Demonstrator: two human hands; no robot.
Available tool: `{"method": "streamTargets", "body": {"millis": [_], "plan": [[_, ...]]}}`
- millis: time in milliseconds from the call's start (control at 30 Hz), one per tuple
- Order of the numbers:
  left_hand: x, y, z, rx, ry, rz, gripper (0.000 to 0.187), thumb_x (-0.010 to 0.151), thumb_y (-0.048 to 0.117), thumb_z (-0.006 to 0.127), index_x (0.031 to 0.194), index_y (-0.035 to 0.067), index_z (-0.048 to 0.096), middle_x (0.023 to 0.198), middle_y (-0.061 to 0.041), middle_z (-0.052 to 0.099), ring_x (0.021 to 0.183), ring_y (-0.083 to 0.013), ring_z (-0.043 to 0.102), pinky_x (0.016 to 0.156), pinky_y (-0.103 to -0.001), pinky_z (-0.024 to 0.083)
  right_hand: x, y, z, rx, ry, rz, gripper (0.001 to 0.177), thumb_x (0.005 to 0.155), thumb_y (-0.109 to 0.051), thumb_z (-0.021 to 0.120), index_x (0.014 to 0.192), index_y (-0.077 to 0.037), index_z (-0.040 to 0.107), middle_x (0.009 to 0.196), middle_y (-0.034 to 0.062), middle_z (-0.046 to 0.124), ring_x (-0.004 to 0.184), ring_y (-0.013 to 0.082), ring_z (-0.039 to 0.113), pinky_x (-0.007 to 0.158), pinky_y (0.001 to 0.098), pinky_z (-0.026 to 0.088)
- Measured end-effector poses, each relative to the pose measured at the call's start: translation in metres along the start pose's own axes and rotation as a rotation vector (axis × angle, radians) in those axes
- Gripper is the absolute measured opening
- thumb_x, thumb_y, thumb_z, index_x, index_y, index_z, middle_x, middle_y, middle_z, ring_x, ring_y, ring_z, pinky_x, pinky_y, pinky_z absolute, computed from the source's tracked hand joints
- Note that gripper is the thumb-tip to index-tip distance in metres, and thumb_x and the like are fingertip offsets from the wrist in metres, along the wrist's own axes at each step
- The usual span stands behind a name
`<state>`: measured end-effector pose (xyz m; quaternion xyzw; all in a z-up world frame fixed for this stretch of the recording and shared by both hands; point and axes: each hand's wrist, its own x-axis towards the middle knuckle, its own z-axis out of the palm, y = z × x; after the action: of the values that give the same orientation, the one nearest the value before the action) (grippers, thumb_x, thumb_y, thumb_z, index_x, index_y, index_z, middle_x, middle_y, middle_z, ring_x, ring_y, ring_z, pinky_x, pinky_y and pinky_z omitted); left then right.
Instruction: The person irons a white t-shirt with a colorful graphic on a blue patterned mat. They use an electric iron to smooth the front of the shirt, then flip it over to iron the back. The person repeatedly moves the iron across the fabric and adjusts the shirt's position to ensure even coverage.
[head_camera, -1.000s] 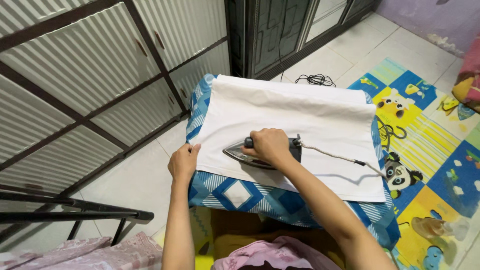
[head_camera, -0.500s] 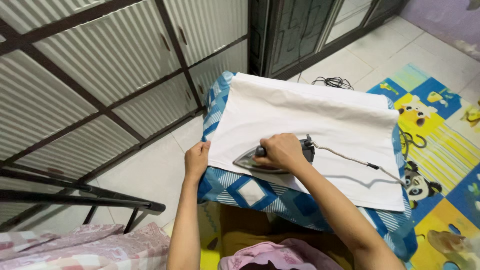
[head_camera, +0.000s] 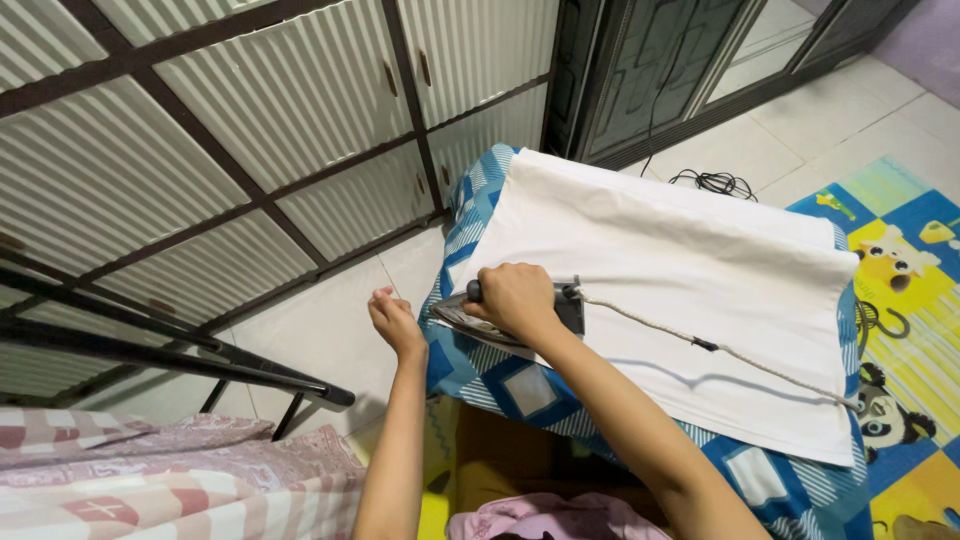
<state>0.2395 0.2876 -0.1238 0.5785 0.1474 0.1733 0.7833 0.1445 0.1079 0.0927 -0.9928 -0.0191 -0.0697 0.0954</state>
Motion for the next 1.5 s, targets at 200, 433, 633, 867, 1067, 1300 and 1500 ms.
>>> {"method": "streamTargets", "body": {"millis": [200, 433, 633, 867, 1067, 1300, 1500], "plan": [[0.007, 0.017, -0.009, -0.108, 0.085, 0.029, 0.044, 0.109, 0.048, 0.039, 0.118, 0.006, 0.048, 0.071, 0.001, 0.048, 0.056, -0.0059, 0.040, 0.045, -0.020, 0.028, -0.026, 0.002, -0.011, 0.002, -0.095, 0.016, 0.042, 0.074, -0.053, 0.079, 0.076, -0.011, 0.074, 0.069, 0.0141, 0.072, 0.064, 0.0334, 0.071, 0.058, 0.0447, 0.056], [0.013, 0.035, -0.016, -0.095, 0.088, 0.035, 0.045, 0.109, 0.050, 0.038, 0.122, 0.007, 0.046, 0.075, -0.001, 0.051, 0.058, -0.0062, 0.039, 0.047, -0.020, 0.029, -0.033, -0.020, -0.006, 0.043, -0.075, 0.127, 0.046, 0.080, -0.055, 0.076, 0.082, -0.009, 0.073, 0.070, 0.0136, 0.073, 0.065, 0.0332, 0.072, 0.061, 0.0451, 0.056], [-0.003, 0.036, -0.004, -0.126, 0.045, 0.096, 0.044, 0.111, 0.048, 0.036, 0.124, 0.007, 0.045, 0.079, -0.002, 0.053, 0.062, -0.0064, 0.043, 0.049, -0.021, 0.033, -0.012, -0.036, -0.003, 0.040, -0.066, 0.106, 0.041, 0.078, -0.050, 0.077, 0.081, -0.009, 0.074, 0.072, 0.0135, 0.073, 0.067, 0.0323, 0.073, 0.061, 0.0434, 0.056], [-0.006, 0.045, -0.018, -0.070, 0.076, 0.066, 0.044, 0.110, 0.048, 0.035, 0.124, 0.008, 0.045, 0.079, -0.003, 0.053, 0.056, -0.0070, 0.040, 0.045, -0.020, 0.030, -0.048, -0.012, -0.016, -0.013, -0.151, 0.129, 0.048, 0.080, -0.058, 0.074, 0.083, -0.009, 0.073, 0.073, 0.0132, 0.073, 0.068, 0.0321, 0.073, 0.059, 0.0444, 0.057], [0.004, 0.048, -0.020, -0.036, 0.086, 0.081, 0.046, 0.112, 0.048, 0.033, 0.124, 0.006, 0.045, 0.081, -0.004, 0.053, 0.056, -0.0075, 0.041, 0.045, -0.021, 0.033, -0.052, -0.018, -0.011, -0.010, -0.094, 0.175, 0.048, 0.082, -0.057, 0.073, 0.081, -0.009, 0.072, 0.071, 0.0140, 0.073, 0.067, 0.0334, 0.073, 0.060, 0.0449, 0.057], [-0.014, 0.051, 0.001, -0.047, 0.001, 0.081, 0.041, 0.111, 0.043, 0.035, 0.123, 0.006, 0.045, 0.082, -0.005, 0.056, 0.058, -0.0076, 0.043, 0.046, -0.022, 0.036, -0.020, -0.025, -0.001, 0.014, -0.068, 0.095, 0.045, 0.079, -0.056, 0.076, 0.080, -0.011, 0.075, 0.072, 0.0131, 0.073, 0.065, 0.0322, 0.072, 0.059, 0.0439, 0.057], [-0.032, 0.053, 0.002, 0.510, -0.270, 0.121, 0.041, 0.105, 0.044, 0.048, 0.113, 0.007, 0.062, 0.091, -0.010, 0.067, 0.073, -0.0234, 0.060, 0.061, -0.036, 0.049, -0.029, 0.042, -0.022, -0.106, -0.263, 0.089, 0.053, 0.076, -0.065, 0.077, 0.083, -0.013, 0.075, 0.072, 0.0106, 0.072, 0.064, 0.0278, 0.072, 0.057, 0.0426, 0.058]]}}
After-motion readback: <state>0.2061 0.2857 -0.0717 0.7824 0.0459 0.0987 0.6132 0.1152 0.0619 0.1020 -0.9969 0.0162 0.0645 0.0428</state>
